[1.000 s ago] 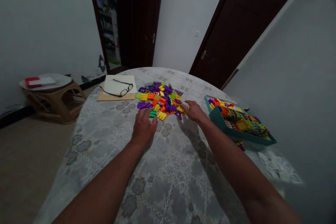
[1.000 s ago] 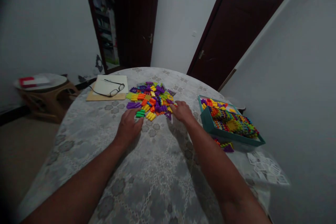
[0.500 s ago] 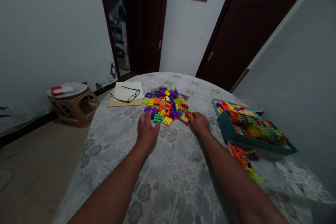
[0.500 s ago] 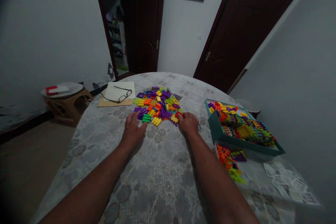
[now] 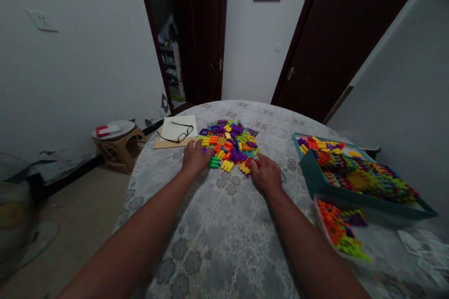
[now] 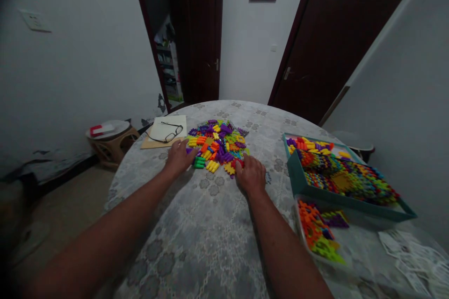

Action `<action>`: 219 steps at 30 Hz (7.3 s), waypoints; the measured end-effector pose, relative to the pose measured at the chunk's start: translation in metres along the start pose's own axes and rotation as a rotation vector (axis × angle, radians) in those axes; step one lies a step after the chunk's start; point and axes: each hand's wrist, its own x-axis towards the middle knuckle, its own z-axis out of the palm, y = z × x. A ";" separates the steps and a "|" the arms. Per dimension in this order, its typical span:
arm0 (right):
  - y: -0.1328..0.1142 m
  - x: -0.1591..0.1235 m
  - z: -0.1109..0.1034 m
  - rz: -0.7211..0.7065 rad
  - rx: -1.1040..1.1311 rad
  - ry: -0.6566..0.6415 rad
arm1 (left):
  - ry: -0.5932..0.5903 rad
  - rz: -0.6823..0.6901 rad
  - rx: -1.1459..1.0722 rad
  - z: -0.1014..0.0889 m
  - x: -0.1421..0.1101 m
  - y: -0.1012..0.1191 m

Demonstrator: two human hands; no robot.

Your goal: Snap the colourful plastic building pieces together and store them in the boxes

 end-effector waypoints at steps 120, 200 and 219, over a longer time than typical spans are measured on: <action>0.011 -0.084 -0.033 -0.122 0.498 0.122 | -0.219 0.712 -0.350 0.012 -0.126 0.043; -0.037 -0.110 -0.068 -0.099 0.808 -0.001 | -0.570 0.397 -0.934 -0.040 -0.126 0.080; -0.017 -0.099 -0.083 -0.142 0.191 -0.158 | -0.590 -0.260 -1.265 -0.045 -0.120 0.084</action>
